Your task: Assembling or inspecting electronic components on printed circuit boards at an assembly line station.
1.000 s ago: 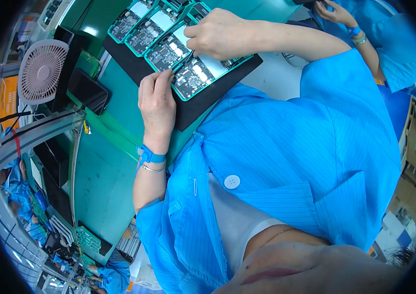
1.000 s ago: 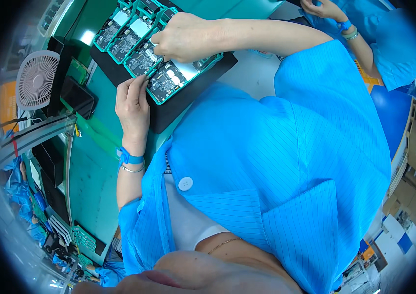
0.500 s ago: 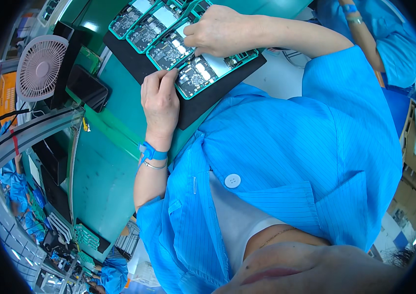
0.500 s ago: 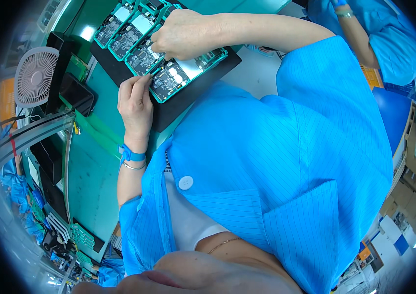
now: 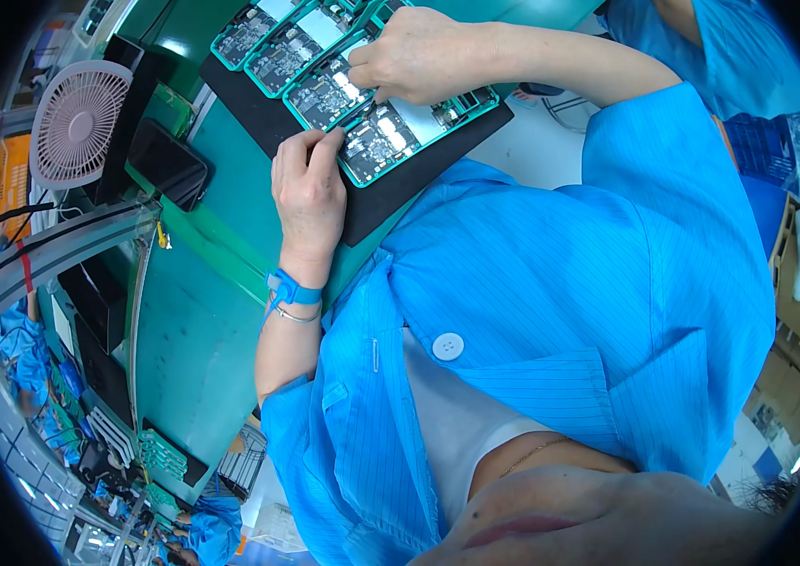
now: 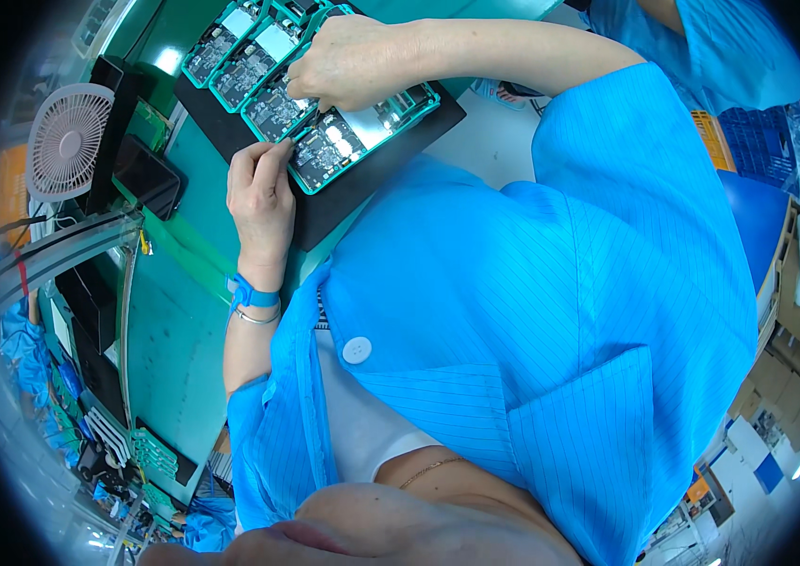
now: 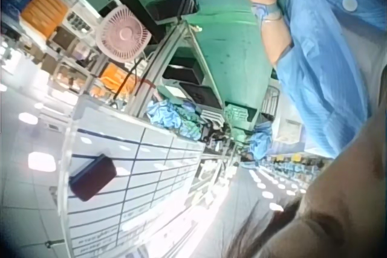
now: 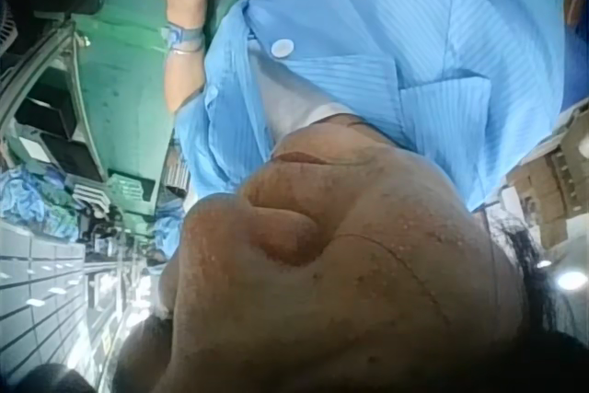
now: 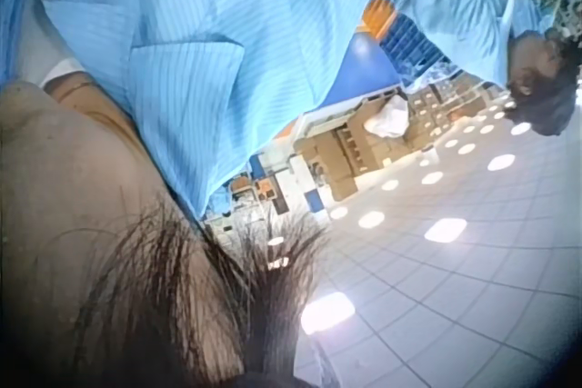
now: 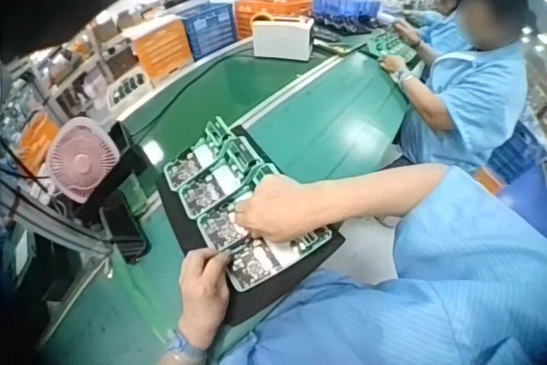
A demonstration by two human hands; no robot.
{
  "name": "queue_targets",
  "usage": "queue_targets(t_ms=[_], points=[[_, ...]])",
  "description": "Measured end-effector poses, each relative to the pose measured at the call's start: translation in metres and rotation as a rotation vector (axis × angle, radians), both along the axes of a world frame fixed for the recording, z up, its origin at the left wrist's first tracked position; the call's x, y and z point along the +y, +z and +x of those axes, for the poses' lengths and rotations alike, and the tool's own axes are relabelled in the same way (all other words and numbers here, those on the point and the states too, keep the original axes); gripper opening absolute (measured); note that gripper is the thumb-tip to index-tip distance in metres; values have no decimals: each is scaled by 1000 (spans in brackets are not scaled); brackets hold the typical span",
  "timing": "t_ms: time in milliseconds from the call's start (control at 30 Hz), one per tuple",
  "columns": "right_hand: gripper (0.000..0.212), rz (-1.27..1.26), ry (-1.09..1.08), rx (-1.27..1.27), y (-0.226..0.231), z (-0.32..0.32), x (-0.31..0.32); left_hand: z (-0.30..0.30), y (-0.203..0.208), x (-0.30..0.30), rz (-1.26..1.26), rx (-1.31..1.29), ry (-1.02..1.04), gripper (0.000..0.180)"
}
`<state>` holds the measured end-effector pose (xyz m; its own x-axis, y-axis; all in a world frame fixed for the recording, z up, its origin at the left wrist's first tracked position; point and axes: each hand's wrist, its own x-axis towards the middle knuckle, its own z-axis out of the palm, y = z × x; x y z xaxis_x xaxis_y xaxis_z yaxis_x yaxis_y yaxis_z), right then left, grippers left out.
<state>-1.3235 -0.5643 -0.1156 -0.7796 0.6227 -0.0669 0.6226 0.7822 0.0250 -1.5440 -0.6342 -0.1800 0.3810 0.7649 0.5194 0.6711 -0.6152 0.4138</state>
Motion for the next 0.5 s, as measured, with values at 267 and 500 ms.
queue_targets(t_ms=[267, 500], points=[[21, 133, 42, 128, -19, 5, -4, 1, 0, -3, 7, 3, 11, 25], [22, 72, -1, 105, -18, 3, -5, 0, -1, -2, 10, 7, 8, 25]])
